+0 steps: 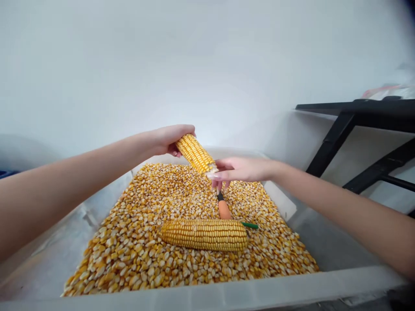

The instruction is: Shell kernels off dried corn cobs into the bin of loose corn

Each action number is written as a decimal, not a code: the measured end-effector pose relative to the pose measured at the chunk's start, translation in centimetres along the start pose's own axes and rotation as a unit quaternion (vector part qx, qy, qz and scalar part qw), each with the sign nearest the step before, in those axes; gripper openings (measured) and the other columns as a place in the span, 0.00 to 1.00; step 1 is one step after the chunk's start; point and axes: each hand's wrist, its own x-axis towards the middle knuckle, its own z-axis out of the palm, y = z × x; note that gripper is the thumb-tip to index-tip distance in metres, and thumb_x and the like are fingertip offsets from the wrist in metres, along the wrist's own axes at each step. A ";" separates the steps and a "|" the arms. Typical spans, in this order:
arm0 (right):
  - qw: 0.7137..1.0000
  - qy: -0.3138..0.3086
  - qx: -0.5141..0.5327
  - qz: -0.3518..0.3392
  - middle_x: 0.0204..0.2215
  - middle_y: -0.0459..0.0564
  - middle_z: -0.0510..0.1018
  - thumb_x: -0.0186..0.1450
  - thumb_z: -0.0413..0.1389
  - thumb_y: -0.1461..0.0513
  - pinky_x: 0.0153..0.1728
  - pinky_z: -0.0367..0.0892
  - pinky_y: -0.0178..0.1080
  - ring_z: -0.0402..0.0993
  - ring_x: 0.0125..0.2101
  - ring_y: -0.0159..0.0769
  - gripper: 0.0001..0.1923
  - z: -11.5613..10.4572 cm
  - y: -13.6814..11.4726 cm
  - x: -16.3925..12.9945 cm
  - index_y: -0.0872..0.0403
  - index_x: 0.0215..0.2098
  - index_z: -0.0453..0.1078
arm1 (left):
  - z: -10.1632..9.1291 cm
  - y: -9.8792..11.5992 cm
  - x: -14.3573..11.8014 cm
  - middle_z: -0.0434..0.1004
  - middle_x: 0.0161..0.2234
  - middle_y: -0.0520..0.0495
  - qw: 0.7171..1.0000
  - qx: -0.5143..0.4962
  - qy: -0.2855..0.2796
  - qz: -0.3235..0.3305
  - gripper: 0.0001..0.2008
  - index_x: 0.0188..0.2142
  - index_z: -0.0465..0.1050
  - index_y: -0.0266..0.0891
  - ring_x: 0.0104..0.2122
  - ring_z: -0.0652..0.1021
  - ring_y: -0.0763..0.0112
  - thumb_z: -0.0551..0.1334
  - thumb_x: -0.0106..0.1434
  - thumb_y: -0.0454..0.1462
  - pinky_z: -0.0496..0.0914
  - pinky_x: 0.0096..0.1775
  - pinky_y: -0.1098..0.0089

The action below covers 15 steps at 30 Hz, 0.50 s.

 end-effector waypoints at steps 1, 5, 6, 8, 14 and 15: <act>0.999 0.014 0.027 -0.009 0.35 0.53 0.72 0.60 0.48 0.51 0.29 0.65 0.34 0.69 0.29 0.30 0.20 0.3 -0.1 0.2 0.58 0.42 0.62 | 0.1 0.0 0.1 0.64 0.16 0.48 1.000 -0.023 0.016 0.002 0.10 0.22 0.64 0.37 0.15 0.65 0.73 0.56 0.47 0.43 0.58 0.13 0.74; 0.988 0.114 0.098 -0.027 0.25 0.51 0.70 0.61 0.46 0.50 0.23 0.65 0.34 0.67 0.21 0.28 0.18 1.4 0.4 1.2 0.57 0.28 0.62 | 0.6 -0.4 -0.1 0.64 0.17 0.49 0.992 -0.107 0.060 0.009 0.09 0.23 0.62 0.37 0.14 0.65 0.75 0.54 0.48 0.41 0.59 0.12 0.75; 0.981 0.150 0.116 -0.032 0.23 0.50 0.69 0.62 0.45 0.49 0.21 0.64 0.34 0.66 0.20 0.27 0.19 1.4 0.7 1.5 0.57 0.26 0.61 | 0.7 -0.6 -0.2 0.65 0.17 0.49 0.989 -0.130 0.074 0.009 0.08 0.24 0.62 0.37 0.14 0.66 0.75 0.54 0.49 0.41 0.60 0.13 0.76; 0.962 0.216 0.158 -0.047 0.21 0.47 0.67 0.62 0.44 0.50 0.18 0.62 0.33 0.65 0.18 0.26 0.18 1.4 1.3 2.0 0.56 0.27 0.60 | 0.8 -1.1 -0.3 0.65 0.18 0.50 0.981 -0.169 0.096 0.004 0.08 0.25 0.62 0.37 0.14 0.66 0.76 0.54 0.49 0.40 0.62 0.13 0.77; 0.946 0.256 0.196 -0.032 0.18 0.44 0.66 0.64 0.43 0.53 0.15 0.60 0.31 0.63 0.15 0.25 0.14 1.7 2.3 2.7 0.55 0.31 0.59 | 1.4 -2.9 -0.3 0.65 0.17 0.51 0.971 -0.210 0.108 -0.040 0.06 0.25 0.61 0.37 0.15 0.68 0.77 0.53 0.52 0.39 0.66 0.15 0.77; 0.950 0.246 0.190 -0.028 0.19 0.44 0.66 0.64 0.44 0.53 0.15 0.60 0.31 0.63 0.15 0.24 0.14 1.8 2.3 2.7 0.55 0.31 0.60 | 1.5 -3.1 -0.3 0.65 0.17 0.51 0.971 -0.209 0.105 -0.049 0.06 0.25 0.62 0.36 0.15 0.68 0.77 0.53 0.52 0.38 0.66 0.15 0.78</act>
